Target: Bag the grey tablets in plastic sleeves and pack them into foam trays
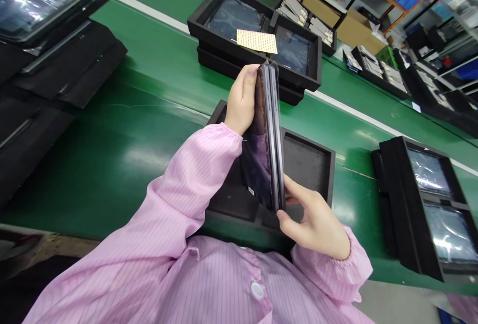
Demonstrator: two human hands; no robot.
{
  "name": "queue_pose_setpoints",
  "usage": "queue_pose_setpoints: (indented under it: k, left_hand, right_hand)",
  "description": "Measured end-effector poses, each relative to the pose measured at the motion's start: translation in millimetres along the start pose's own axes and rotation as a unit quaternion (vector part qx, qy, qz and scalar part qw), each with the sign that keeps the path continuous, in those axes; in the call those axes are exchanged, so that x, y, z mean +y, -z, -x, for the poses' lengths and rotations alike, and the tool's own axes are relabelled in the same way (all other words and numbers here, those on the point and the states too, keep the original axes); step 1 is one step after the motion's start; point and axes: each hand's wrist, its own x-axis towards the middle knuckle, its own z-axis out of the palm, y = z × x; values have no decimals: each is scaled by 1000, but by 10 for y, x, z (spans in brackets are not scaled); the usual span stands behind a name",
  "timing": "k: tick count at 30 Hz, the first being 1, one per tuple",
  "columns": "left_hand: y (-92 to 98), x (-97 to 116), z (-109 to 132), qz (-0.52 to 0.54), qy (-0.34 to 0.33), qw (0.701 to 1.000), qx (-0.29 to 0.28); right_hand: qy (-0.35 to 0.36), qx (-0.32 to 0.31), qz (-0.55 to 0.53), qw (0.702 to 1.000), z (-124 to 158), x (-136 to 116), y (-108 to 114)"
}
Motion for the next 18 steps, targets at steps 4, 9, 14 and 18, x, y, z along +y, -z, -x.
queue_pose_setpoints:
  k: [4,9,14,18]
  left_hand:
    - [-1,-2,0,14,17,1000,-1]
    - [24,-12,-22,15,23,1000,-12]
    - [55,-175,-53,12,46,999,-7]
    - [74,-382,-46,40,93,995,2]
  right_hand:
    - [-1,-1,5,1000,-11,-14,5]
    - [-39,28,-11,999,-57,-40,-59]
    - [-81,55,-65,993,-112,1,-132]
    - [-87,48,-85,991,-146,47,-151]
